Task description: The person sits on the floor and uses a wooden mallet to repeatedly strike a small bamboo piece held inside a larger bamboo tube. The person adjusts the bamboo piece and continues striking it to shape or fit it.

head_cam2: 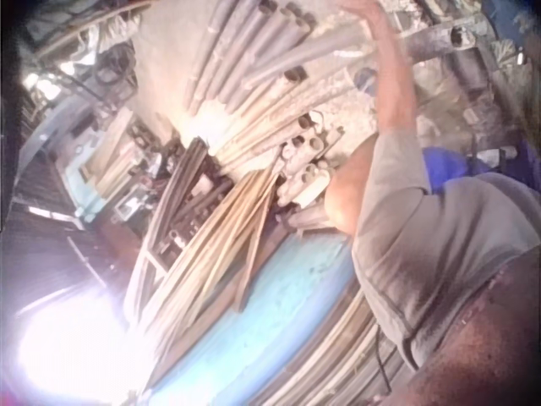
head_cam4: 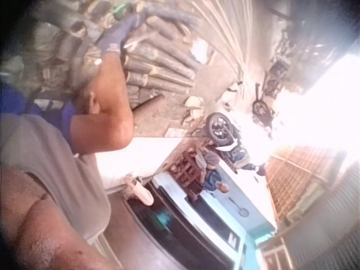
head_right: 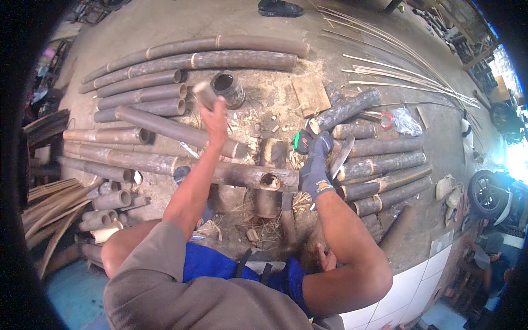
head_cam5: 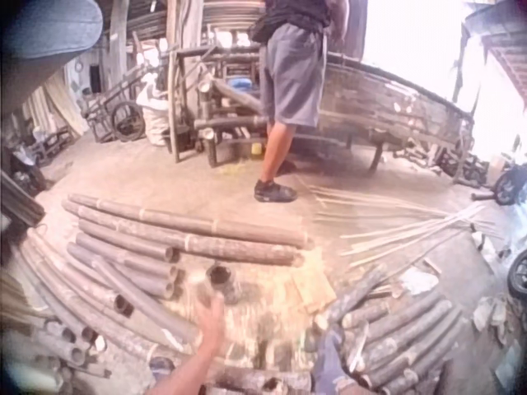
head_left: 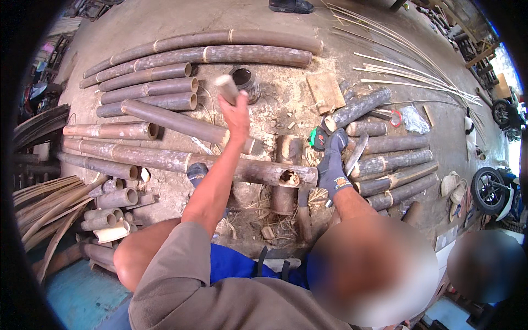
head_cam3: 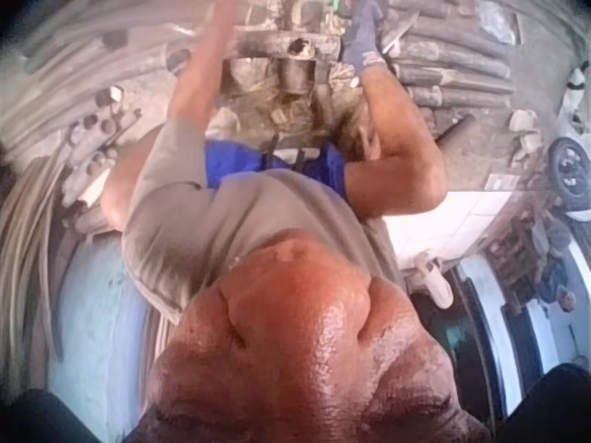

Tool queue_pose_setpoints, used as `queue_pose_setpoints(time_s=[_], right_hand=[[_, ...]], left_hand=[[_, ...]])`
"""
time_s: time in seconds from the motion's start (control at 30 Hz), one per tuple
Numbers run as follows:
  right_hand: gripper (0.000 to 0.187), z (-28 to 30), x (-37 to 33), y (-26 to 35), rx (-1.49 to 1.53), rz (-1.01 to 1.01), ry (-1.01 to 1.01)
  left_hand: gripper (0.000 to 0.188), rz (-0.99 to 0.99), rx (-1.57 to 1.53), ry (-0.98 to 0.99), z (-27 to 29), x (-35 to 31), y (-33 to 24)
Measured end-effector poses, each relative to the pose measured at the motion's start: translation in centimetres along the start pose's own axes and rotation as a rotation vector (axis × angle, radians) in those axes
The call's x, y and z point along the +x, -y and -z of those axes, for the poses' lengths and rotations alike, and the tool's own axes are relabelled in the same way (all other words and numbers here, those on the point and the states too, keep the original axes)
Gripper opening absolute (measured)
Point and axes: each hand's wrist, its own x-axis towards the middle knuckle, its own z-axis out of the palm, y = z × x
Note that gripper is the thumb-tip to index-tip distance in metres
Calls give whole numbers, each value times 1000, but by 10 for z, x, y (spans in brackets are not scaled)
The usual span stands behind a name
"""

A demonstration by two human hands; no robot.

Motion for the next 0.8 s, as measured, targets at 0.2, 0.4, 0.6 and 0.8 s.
queue_pose_setpoints(time_s=[0.2,0.4,0.6,0.8], right_hand=[[64,-14,-5,5,18,35,41],[63,-13,-15,-3,20,32,31],[62,-17,-21,-5,37,59,45],[62,-17,-27,1,49,138,41]], left_hand=[[46,-101,-255,-183,3,99,-66],[58,-45,-107,-75,-2,99,-41],[60,-82,-19,-172,14,97,-31],[50,115,-552,-111,29,51,-122]])
